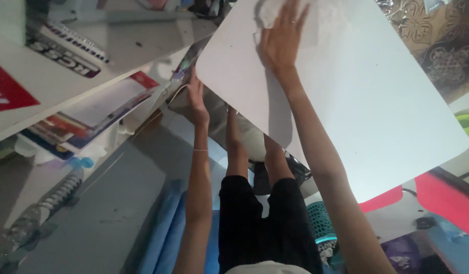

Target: The person wipes a white table surface with a tissue, then places a book on the table and opens it. The person also briefly handles a small bottle and a comb on a nearby shelf.

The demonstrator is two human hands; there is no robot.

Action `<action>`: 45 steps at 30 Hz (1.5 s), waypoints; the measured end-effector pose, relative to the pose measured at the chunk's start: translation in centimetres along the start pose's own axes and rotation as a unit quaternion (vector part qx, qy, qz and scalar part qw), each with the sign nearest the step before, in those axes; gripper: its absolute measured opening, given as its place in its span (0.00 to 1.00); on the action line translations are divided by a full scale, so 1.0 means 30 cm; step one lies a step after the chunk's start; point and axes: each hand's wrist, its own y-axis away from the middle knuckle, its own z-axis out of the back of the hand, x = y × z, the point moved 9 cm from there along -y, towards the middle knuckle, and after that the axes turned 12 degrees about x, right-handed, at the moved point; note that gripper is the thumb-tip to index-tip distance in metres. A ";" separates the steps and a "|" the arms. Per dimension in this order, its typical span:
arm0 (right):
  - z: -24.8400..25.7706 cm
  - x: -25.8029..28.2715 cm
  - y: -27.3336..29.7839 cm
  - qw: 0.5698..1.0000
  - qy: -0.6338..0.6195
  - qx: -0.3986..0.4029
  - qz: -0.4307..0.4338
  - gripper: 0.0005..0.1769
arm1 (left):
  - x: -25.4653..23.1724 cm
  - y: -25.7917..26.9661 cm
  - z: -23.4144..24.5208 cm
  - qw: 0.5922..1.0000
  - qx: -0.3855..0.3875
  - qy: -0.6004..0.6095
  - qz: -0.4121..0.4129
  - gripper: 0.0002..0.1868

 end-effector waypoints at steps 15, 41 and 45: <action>-0.132 0.059 0.235 0.992 -0.101 -0.042 0.068 0.42 | 0.180 -0.010 0.075 0.996 0.021 0.065 0.054 0.44; -0.203 -0.052 0.383 0.992 -0.107 -0.003 0.060 0.44 | 0.207 -0.016 0.116 0.992 -0.009 0.066 0.104 0.44; -0.072 -0.257 0.380 0.976 -0.135 -0.166 0.042 0.40 | 0.203 -0.005 0.121 0.994 -0.031 0.050 0.089 0.42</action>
